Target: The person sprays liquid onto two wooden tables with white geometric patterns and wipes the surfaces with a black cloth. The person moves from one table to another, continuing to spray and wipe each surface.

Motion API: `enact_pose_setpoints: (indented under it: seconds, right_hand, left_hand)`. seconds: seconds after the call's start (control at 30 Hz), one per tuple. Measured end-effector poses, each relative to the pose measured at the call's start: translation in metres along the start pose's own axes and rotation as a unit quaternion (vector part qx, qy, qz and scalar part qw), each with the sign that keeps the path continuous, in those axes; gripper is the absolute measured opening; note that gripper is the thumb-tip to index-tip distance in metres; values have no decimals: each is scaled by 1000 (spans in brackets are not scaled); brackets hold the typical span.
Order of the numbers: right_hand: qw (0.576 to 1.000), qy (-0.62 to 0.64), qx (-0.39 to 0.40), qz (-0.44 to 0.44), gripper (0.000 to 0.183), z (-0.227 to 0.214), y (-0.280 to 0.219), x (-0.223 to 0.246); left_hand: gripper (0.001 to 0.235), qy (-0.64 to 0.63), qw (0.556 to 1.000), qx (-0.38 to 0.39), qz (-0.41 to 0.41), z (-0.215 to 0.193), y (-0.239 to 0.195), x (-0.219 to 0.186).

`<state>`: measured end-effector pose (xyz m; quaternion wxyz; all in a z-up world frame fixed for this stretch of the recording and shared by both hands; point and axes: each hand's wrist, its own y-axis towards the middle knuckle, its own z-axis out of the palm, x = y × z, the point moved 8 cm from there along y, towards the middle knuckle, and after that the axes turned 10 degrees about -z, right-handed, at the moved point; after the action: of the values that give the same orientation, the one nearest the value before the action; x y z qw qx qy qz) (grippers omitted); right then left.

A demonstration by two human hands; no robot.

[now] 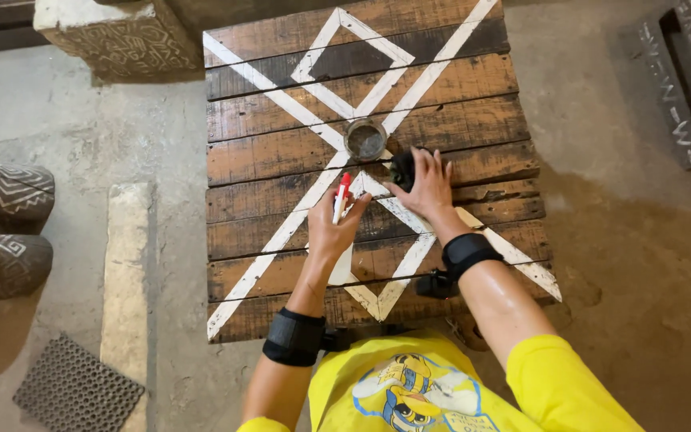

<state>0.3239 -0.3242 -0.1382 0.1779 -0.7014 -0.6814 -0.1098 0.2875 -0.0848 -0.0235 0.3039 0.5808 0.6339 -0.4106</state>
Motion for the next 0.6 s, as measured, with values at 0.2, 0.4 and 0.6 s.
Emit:
enact_pose_setpoints:
  seconds: [0.2,0.4,0.6]
  right_hand:
    - [998,-65,-15,-2,79,26,1,-23]
    - [995,-31,-96,13,74,25,-18,-32]
    - [996,-56,-62,-30,79,66,-19,15]
  left_hand:
    - [42,-2,999,-40,16,-14,-8,1]
    - [39,-55,998,-38,0,-31,-11,0]
    - [36,-4,988,-111,104,-53,-21,6]
